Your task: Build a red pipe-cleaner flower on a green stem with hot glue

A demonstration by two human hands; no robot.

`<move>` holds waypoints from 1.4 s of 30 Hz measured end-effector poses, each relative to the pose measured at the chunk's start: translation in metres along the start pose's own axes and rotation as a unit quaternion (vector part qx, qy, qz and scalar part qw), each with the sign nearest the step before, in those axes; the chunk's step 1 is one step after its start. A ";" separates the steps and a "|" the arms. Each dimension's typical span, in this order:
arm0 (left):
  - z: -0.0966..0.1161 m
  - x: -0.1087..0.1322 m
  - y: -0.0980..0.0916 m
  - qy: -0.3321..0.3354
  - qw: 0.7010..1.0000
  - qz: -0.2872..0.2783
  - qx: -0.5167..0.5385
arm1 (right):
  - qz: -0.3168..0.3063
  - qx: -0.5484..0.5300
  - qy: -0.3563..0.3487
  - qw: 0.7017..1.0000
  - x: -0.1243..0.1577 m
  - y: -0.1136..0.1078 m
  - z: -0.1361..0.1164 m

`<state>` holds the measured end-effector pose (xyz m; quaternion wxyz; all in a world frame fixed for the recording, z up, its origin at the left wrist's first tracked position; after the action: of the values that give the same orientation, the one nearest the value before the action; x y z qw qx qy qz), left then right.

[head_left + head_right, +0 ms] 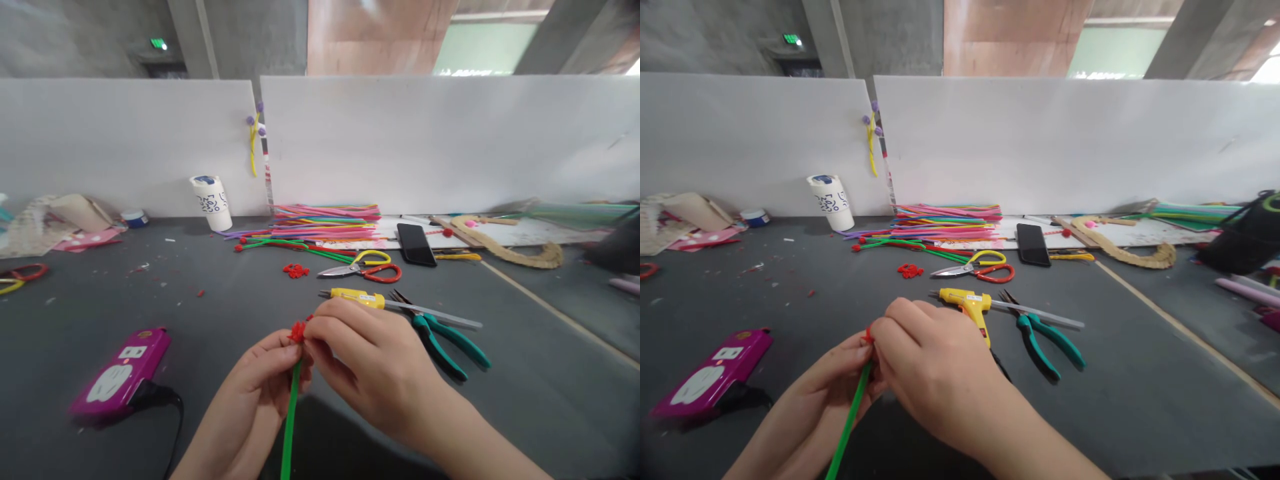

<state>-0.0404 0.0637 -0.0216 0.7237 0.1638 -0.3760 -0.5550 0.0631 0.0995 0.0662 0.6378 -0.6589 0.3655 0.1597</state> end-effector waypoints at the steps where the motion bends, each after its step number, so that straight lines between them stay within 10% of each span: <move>1: 0.001 0.000 0.000 0.004 1.000 -0.003 -0.002 | 0.002 0.005 -0.002 1.000 0.000 0.000 0.000; 42: 0.002 0.002 0.008 0.002 0.998 -0.054 0.020 | 0.009 -0.005 -0.005 1.000 0.005 0.002 -0.002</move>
<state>-0.0362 0.0651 -0.0150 0.6901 0.1991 -0.3760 -0.5854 0.0648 0.0965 0.0619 0.6351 -0.6580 0.3670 0.1703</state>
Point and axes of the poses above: each hand's wrist, its own x-axis away from the middle knuckle, its own y-axis out of the palm, z = x × y, the point moved 6 cm from there along -x, towards the middle knuckle, and after that the axes turned 1 degree about -y, right-handed, at the moved point
